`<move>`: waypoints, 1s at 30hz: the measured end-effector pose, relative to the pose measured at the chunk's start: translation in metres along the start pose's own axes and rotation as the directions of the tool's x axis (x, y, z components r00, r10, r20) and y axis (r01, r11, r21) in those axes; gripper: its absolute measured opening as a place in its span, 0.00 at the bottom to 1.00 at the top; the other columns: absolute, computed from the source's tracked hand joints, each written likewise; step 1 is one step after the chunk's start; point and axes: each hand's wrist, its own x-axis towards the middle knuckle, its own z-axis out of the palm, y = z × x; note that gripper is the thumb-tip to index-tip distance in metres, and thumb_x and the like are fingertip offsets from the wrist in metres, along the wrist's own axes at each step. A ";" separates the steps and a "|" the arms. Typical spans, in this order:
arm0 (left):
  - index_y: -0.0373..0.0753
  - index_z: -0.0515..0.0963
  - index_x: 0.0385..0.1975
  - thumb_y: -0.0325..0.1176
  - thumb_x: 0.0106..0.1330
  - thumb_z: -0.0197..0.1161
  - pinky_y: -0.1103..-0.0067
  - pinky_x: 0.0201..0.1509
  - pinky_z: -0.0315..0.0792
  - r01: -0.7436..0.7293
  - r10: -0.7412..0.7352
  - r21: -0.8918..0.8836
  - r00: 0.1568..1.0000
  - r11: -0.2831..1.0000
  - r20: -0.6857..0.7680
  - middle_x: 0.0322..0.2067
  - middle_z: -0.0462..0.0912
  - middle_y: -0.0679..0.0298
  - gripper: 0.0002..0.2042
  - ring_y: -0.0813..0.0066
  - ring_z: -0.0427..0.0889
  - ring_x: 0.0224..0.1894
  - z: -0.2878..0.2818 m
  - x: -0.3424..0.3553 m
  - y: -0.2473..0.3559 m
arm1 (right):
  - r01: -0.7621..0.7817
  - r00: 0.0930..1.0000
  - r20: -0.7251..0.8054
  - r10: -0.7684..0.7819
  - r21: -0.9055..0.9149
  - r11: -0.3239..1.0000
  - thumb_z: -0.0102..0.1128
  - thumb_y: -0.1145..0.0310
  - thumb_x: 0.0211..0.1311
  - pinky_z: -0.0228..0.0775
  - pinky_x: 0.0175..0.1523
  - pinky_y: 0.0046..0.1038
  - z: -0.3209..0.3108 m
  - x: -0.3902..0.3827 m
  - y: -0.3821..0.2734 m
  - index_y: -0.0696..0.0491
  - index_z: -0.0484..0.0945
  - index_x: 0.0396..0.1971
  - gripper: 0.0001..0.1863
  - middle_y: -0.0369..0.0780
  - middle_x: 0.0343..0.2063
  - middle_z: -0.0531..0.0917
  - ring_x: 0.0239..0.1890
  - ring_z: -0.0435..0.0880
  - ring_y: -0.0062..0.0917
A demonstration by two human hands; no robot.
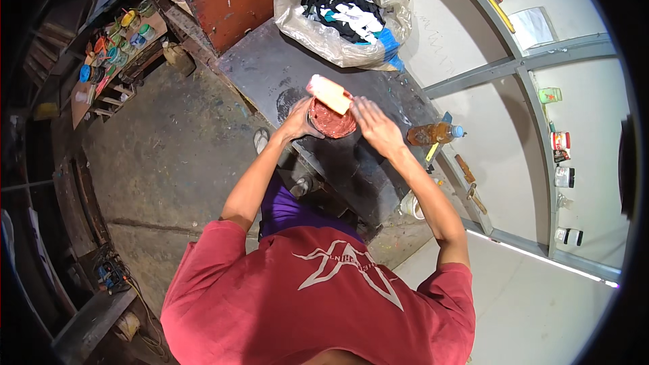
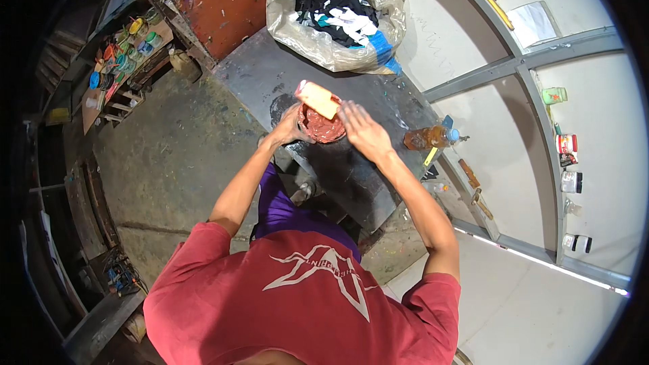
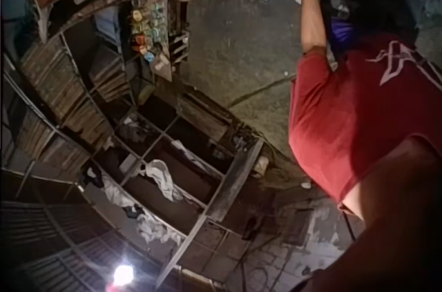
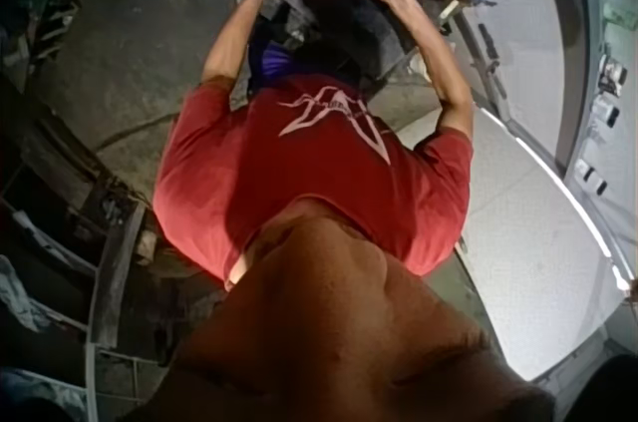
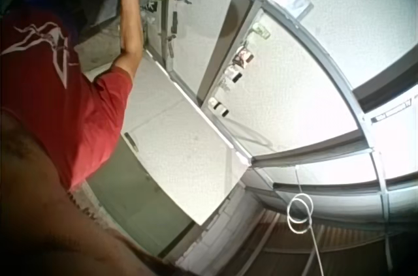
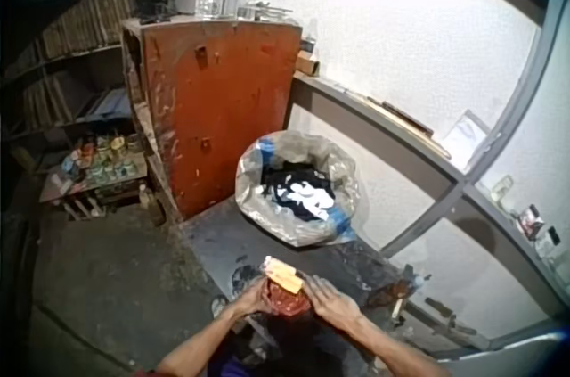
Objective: Mixing red ink in a small container using a spatula at a workbench.
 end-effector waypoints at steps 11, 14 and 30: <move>0.29 0.61 0.68 0.48 0.35 0.86 0.57 0.72 0.59 -0.022 0.160 0.206 0.711 0.978 -0.684 0.63 0.71 0.45 0.58 0.43 0.66 0.68 0.077 -0.031 0.045 | 0.077 0.992 -0.100 -0.073 0.039 0.996 0.51 0.72 0.61 0.58 0.77 0.36 -0.001 0.016 0.022 0.60 0.60 0.72 0.36 0.48 0.71 0.66 0.73 0.67 0.37; 0.34 0.64 0.68 0.47 0.34 0.86 0.56 0.72 0.59 -0.029 0.187 0.255 0.762 0.966 -0.620 0.62 0.74 0.48 0.56 0.45 0.67 0.68 0.067 -0.028 0.039 | 0.087 0.991 -0.100 -0.083 0.030 0.996 0.51 0.72 0.61 0.58 0.77 0.35 0.003 0.016 0.028 0.59 0.60 0.72 0.36 0.47 0.72 0.66 0.73 0.66 0.36; 0.50 0.69 0.69 0.48 0.28 0.87 0.53 0.79 0.47 0.099 -0.020 -0.510 0.987 0.854 0.159 0.71 0.67 0.60 0.57 0.53 0.58 0.75 -0.014 0.013 -0.033 | 0.242 0.961 -0.154 -0.232 0.051 0.969 0.50 0.72 0.63 0.59 0.77 0.35 0.004 0.006 0.022 0.59 0.63 0.71 0.34 0.47 0.71 0.68 0.73 0.66 0.36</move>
